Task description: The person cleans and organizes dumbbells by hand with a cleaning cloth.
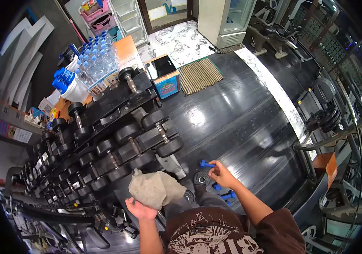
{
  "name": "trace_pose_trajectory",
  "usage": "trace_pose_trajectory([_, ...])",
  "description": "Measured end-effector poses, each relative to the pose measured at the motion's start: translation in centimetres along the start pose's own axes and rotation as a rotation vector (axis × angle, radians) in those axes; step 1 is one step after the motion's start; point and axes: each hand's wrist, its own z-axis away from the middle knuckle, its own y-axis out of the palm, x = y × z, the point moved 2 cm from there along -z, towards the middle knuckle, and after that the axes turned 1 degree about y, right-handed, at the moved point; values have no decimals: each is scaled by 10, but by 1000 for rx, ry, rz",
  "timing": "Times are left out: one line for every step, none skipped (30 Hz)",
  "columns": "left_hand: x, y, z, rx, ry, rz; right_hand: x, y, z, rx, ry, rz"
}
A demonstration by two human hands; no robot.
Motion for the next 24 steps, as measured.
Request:
trace_pose_trajectory([5,-4,11,6,-1,-12,-9,-5,10,9,27,-9])
trace_pose_trajectory([10,-10,21,9,1,-24,-18,-8,19,21,55,-17])
trace_pose_trajectory([15,-9,30,15,5,-34,-24,-8,27,41,63,-22])
trace_pose_trajectory([20,-7,38,-29,14,5,-29,-9,31,62,67,-24])
trace_pose_trajectory([22,-4,48,-73,22,39,-33,-8,33,83,71,-32])
trace_pose_trajectory([23,1,56,-116,27,69,-32,-6,35,98,63,-20])
trace_pose_trajectory([24,3,61,-114,42,63,-30,-3,37,110,54,-11])
trace_pose_trajectory([24,5,66,-114,55,57,-30,0,39,122,49,-4])
trace_pose_trajectory([24,6,72,-114,69,52,-31,3,39,128,41,-34])
trace_pose_trajectory([23,3,78,-136,78,52,-32,6,38,135,33,-66])
trace_pose_trajectory([18,-2,83,-158,80,47,-34,8,38,135,28,-103])
trace_pose_trajectory([14,-3,87,-177,74,41,-35,9,41,139,27,-109])
trace_pose_trajectory([11,1,92,-237,106,67,-34,7,43,140,27,-113])
trace_pose_trajectory([9,0,94,-231,124,52,-34,5,44,141,24,-112])
trace_pose_trajectory([5,-3,96,-225,142,39,-37,4,46,133,39,-134])
trace_pose_trajectory([2,-8,100,-224,161,28,-44,4,49,111,31,-148])
trace_pose_trajectory([0,-13,102,-187,165,11,-52,4,51,90,23,-162])
trace_pose_trajectory([1,-16,104,-186,169,30,-58,4,54,69,15,-174])
trace_pose_trajectory([2,-19,105,-185,175,50,-63,4,58,53,17,-165])
trace_pose_trajectory([3,-22,106,-185,181,73,-70,6,62,42,23,-135])
trace_pose_trajectory([4,-26,110,-190,192,65,-72,9,68,33,33,-104])
trace_pose_trajectory([4,-29,113,-194,203,58,-73,12,73,25,42,-72])
trace_pose_trajectory([4,-34,117,-200,217,52,-75,16,79,37,58,-80])
trace_pose_trajectory([2,-40,123,-182,195,43,-74,21,86,51,75,-89])
